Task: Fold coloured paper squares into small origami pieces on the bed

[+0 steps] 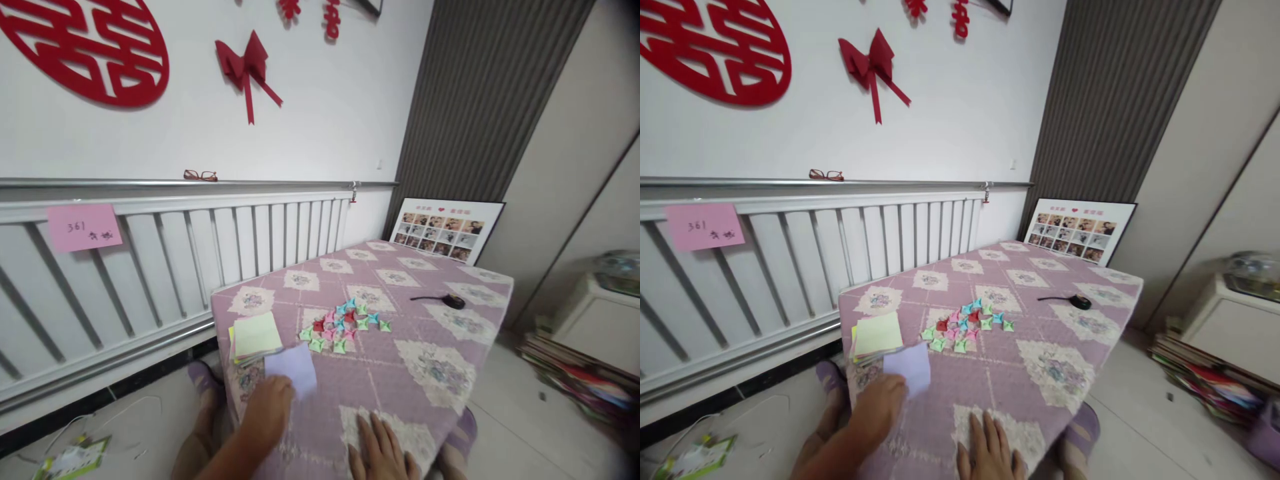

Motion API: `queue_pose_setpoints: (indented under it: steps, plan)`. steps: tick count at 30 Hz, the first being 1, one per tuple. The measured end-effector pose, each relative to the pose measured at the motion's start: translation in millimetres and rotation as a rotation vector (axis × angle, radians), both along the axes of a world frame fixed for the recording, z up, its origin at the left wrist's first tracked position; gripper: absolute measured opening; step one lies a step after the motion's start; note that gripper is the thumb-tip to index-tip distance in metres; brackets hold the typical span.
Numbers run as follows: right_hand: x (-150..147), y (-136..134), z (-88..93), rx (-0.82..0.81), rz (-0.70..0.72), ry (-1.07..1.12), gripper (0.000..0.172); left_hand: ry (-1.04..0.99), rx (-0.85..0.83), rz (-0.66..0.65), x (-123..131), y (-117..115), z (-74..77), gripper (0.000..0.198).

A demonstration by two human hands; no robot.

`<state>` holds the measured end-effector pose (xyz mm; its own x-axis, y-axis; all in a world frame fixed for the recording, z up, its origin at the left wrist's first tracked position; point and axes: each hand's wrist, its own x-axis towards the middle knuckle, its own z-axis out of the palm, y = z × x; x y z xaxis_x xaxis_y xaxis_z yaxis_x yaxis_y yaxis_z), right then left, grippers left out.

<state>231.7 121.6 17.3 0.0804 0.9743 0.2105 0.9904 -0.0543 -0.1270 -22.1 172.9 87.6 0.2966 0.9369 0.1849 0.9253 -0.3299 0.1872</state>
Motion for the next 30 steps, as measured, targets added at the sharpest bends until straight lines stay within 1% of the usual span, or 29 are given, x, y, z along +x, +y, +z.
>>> queue_pose_setpoints:
  steps: [2,4,5,7,9,11,12,14,18,22,23,25,28,29,30]
  plan:
    - [0,-3,-1.5,0.072,0.003,0.025,0.056,-0.008,-0.023,-0.077,23,-32,-20.1,0.027]
    - [0,-6,-2.0,0.127,0.043,0.063,0.057,-0.012,-0.060,-0.100,42,-57,-35.1,0.025]
    - [0,-7,-1.4,0.147,0.079,0.086,0.057,-0.014,-0.086,-0.100,49,-65,-39.9,0.024]
    - [-1,-9,1.9,0.168,0.178,0.130,0.054,-0.022,-0.128,-0.102,60,-77,-44.2,0.025]
    - [-1,-10,8.4,0.163,0.292,0.167,0.050,-0.016,-0.162,-0.103,67,-83,-43.5,0.026]
    - [-1,-11,16.7,0.132,0.395,0.199,0.043,0.004,-0.188,-0.102,70,-87,-40.6,0.026]
    - [-2,-12,20.8,0.111,0.437,0.213,0.039,0.013,-0.196,-0.103,69,-88,-38.8,0.025]
    - [-2,-13,27.4,0.068,0.479,0.240,0.036,0.017,-0.202,-0.109,66,-91,-34.8,0.025]
    - [-3,-14,31.8,-0.033,0.469,0.292,0.041,-0.005,-0.216,-0.105,57,-97,-26.6,0.028]
    - [-1,-13,32.8,-0.106,0.495,0.340,0.046,-0.026,-0.240,-0.089,63,-102,-21.4,0.029]
    - [-1,-12,33.8,-0.122,0.509,0.346,0.045,-0.026,-0.248,-0.089,66,-104,-20.2,0.029]
    - [-1,-12,36.7,-0.147,0.519,0.352,0.038,-0.033,-0.259,-0.095,70,-106,-16.6,0.027]
    - [-3,-14,41.7,-0.161,0.491,0.357,0.027,-0.118,-0.226,-0.165,63,-111,-9.1,0.026]
    - [-4,-14,43.2,-0.165,0.482,0.361,0.025,-0.175,-0.196,-0.206,57,-113,-7.5,0.032]
    - [-5,-14,44.3,-0.168,0.477,0.366,0.023,-0.237,-0.175,-0.241,48,-114,-7.3,0.042]
